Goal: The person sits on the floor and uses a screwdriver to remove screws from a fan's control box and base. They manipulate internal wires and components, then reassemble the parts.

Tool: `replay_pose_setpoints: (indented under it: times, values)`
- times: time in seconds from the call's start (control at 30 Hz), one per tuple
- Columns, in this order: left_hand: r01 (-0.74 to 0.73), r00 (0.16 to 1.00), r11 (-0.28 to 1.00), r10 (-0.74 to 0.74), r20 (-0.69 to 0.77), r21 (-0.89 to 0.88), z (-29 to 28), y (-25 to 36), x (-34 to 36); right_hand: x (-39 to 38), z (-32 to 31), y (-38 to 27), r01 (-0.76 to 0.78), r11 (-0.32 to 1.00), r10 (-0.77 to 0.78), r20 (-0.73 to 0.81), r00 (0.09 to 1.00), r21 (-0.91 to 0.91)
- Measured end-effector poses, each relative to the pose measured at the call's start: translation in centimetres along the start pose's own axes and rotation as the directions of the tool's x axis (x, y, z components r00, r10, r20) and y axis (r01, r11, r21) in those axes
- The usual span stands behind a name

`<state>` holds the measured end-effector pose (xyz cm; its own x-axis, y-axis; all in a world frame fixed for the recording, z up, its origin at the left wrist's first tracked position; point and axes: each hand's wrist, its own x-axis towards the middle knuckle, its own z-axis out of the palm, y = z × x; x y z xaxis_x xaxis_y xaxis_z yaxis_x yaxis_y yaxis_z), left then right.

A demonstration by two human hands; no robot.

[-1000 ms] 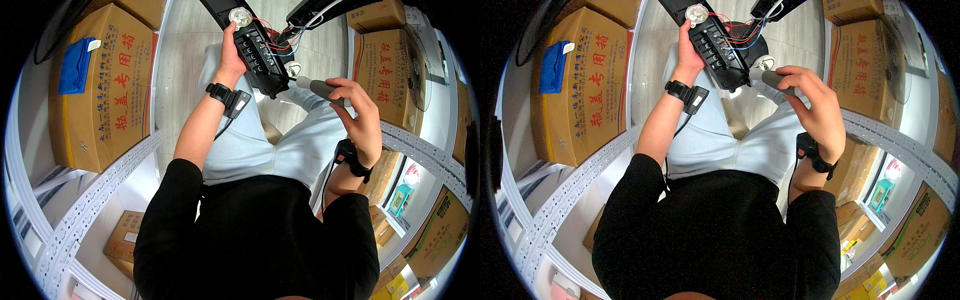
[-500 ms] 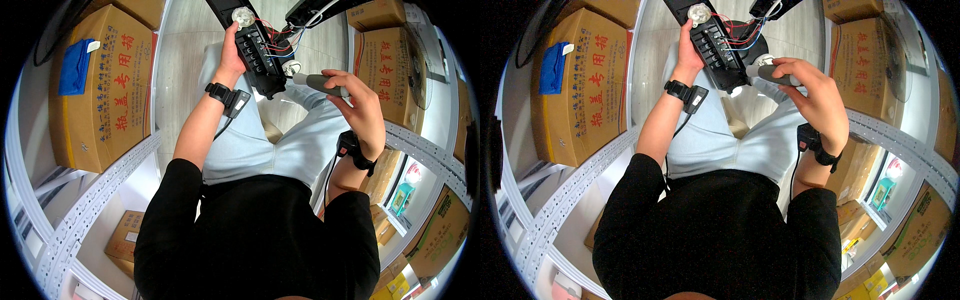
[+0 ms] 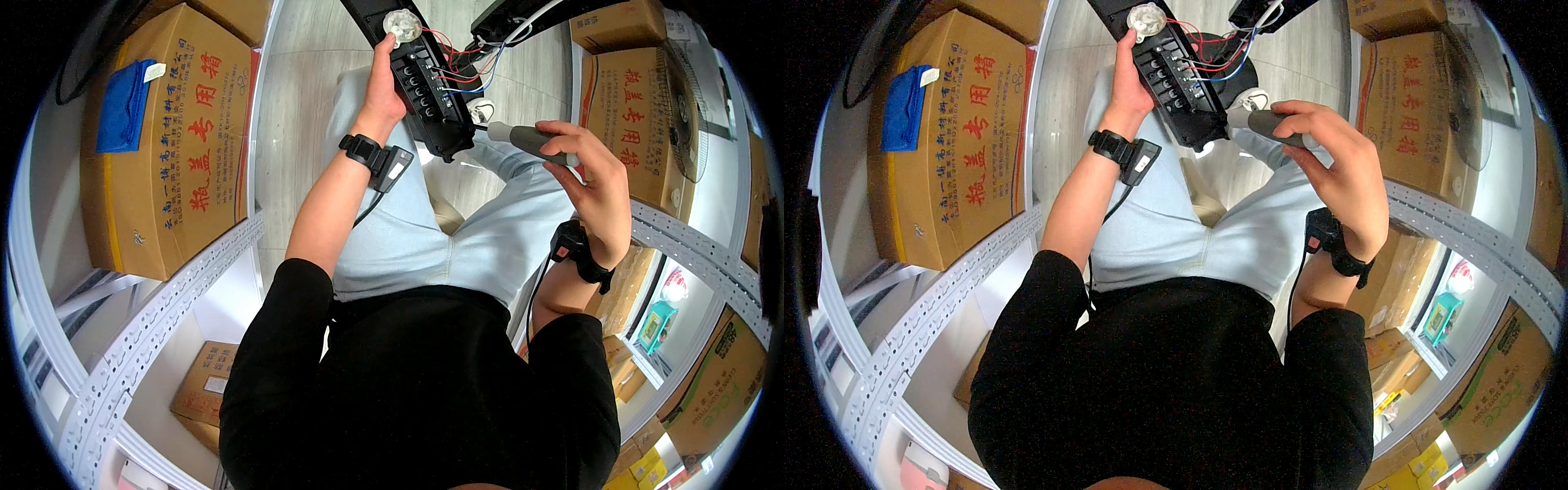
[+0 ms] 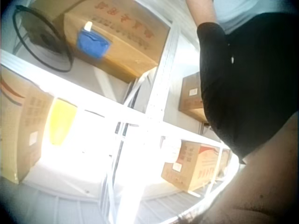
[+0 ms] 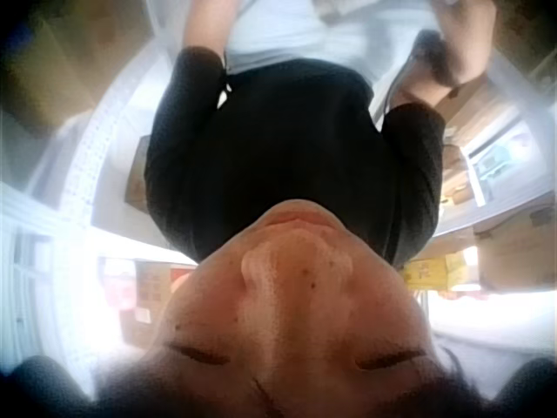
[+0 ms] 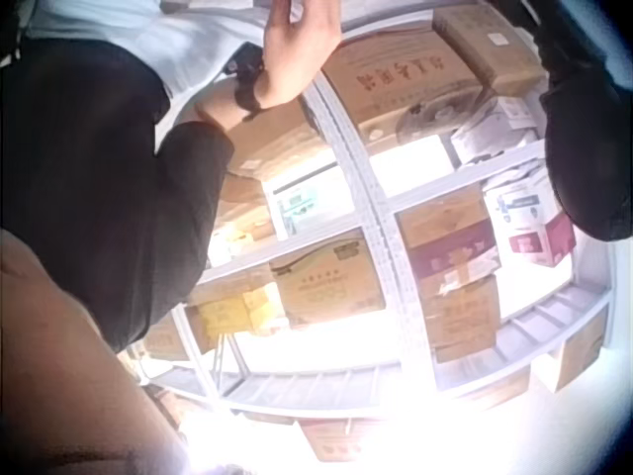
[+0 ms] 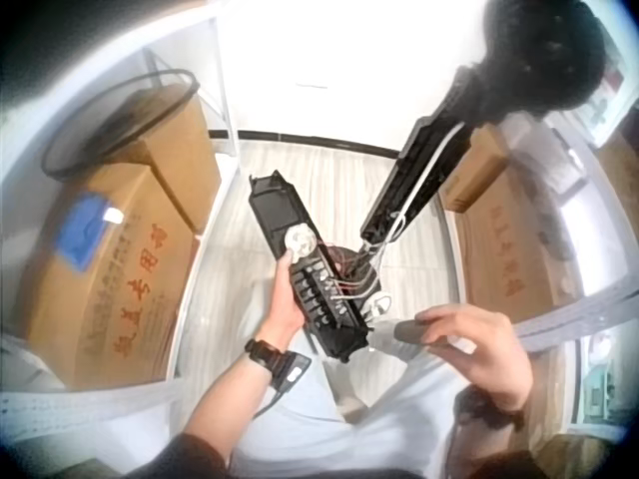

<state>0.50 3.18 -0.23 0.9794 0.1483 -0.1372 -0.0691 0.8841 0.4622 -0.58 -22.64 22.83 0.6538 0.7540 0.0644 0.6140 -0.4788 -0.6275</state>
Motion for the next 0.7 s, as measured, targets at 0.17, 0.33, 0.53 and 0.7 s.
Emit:
replay_pose_setpoints:
  times: [0.17, 0.33, 0.53, 0.7]
  values:
    - [0.01, 1.0, 0.996, -0.012, 0.025, 0.086, 0.6, 0.1, -0.4, 0.5, -0.5, 0.1, 0.072, 0.997, -0.071, -0.064, 0.995, 0.018]
    - [0.03, 0.999, 0.998, -0.031, 0.01, 0.054, 0.8, -0.2, -0.3, 1.5, 1.6, 1.6, 0.052, 0.994, -0.017, -0.336, 0.942, 0.097]
    - [0.064, 0.997, 0.997, -0.066, 0.032, 0.038, 0.0, -0.2, -0.1, 2.5, 3.8, 1.9, 0.032, 0.999, -0.027, -0.368, 0.93, 0.009]
    - [0.037, 0.996, 0.995, -0.044, 0.078, 0.089, 0.0, -0.5, 0.1, 2.4, 4.0, 2.0, -0.014, 0.998, 0.036, -0.349, 0.936, 0.064]
